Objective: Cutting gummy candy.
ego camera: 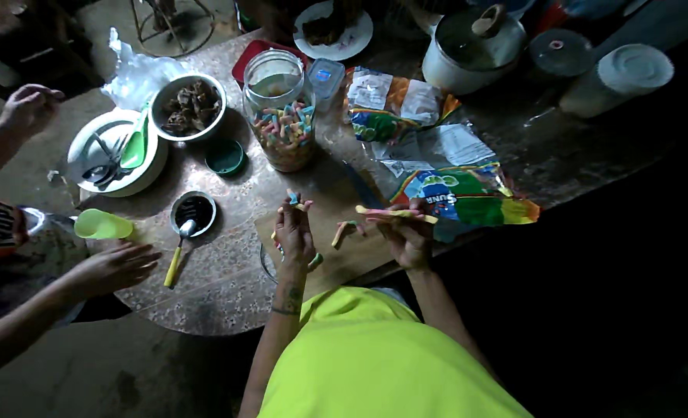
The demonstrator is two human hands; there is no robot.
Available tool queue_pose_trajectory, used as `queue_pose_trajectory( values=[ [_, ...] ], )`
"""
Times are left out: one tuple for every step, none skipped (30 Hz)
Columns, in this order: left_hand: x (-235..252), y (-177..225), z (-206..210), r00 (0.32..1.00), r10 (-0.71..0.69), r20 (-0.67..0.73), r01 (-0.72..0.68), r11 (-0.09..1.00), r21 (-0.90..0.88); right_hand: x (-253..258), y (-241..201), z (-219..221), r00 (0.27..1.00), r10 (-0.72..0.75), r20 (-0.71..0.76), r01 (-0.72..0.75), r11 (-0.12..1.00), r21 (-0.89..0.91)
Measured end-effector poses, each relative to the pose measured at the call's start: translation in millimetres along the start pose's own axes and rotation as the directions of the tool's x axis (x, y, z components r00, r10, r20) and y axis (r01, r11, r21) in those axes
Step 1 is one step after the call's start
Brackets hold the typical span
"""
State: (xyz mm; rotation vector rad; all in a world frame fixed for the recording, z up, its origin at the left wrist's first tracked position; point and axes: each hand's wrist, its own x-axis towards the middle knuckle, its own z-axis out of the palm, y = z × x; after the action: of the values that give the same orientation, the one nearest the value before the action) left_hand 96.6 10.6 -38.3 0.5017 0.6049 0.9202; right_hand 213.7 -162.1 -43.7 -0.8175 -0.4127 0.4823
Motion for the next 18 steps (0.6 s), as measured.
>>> queue_pose_trajectory(
  values=[
    [-1,4,0,1.000,-0.013,-0.005,0.013,1.000,0.012,2,-2,-5,1.000,0.005,-0.021,-0.005,1.000,0.006],
    [-3,6,2,1.000,-0.030,-0.005,0.030,0.999,0.027,3,-4,-9,0.998,0.027,-0.050,-0.027,1.000,0.003],
    [-5,8,4,0.999,-0.049,0.001,0.049,0.998,0.036,5,-5,-12,0.994,0.073,-0.078,-0.073,0.997,0.005],
    [-8,8,6,0.998,-0.067,0.008,0.067,0.997,0.036,6,-5,-13,0.985,0.139,-0.100,-0.138,0.990,0.013],
    [-10,7,7,0.996,-0.087,0.033,0.086,0.996,0.034,7,-6,-11,0.970,0.214,-0.115,-0.213,0.977,0.022],
    [-12,5,7,0.992,-0.108,0.061,0.106,0.994,0.030,7,-6,-9,0.952,0.283,-0.120,-0.282,0.959,0.024],
    [-13,3,7,0.987,-0.131,0.088,0.127,0.991,0.041,7,-5,-4,0.933,0.336,-0.129,-0.339,0.941,-0.005],
    [-15,1,8,0.982,-0.153,0.107,0.148,0.987,0.057,8,-3,3,0.916,0.375,-0.145,-0.387,0.919,-0.069],
    [-17,-1,9,0.976,-0.181,0.122,0.171,0.982,0.082,8,-1,12,0.906,0.390,-0.165,-0.415,0.896,-0.158],
    [-19,-2,9,0.967,-0.212,0.143,0.198,0.974,0.108,9,0,21,0.901,0.397,-0.172,-0.430,0.867,-0.253],
    [-21,-2,10,0.958,-0.242,0.154,0.225,0.967,0.119,9,0,30,0.914,0.377,-0.154,-0.407,0.841,-0.358],
    [-23,-2,11,0.950,-0.267,0.160,0.249,0.960,0.128,11,0,36,0.933,0.348,-0.090,-0.348,0.810,-0.471],
    [-25,-2,12,0.945,-0.285,0.158,0.264,0.954,0.140,13,0,41,0.946,0.323,-0.012,-0.271,0.775,-0.571],
    [-25,-3,13,0.946,-0.290,0.147,0.267,0.951,0.158,16,1,44,0.951,0.301,0.068,-0.189,0.742,-0.643],
    [-26,-3,13,0.949,-0.285,0.134,0.258,0.948,0.189,18,1,46,0.948,0.290,0.129,-0.123,0.711,-0.692],
    [-26,-2,14,0.955,-0.273,0.117,0.245,0.947,0.208,19,2,49,0.948,0.271,0.165,-0.072,0.689,-0.721],
    [-26,-1,13,0.959,-0.260,0.109,0.232,0.947,0.223,20,4,49,0.949,0.249,0.192,-0.029,0.677,-0.736],
    [-26,1,13,0.961,-0.253,0.113,0.222,0.947,0.232,20,5,49,0.945,0.240,0.221,0.005,0.666,-0.746]
  ],
)
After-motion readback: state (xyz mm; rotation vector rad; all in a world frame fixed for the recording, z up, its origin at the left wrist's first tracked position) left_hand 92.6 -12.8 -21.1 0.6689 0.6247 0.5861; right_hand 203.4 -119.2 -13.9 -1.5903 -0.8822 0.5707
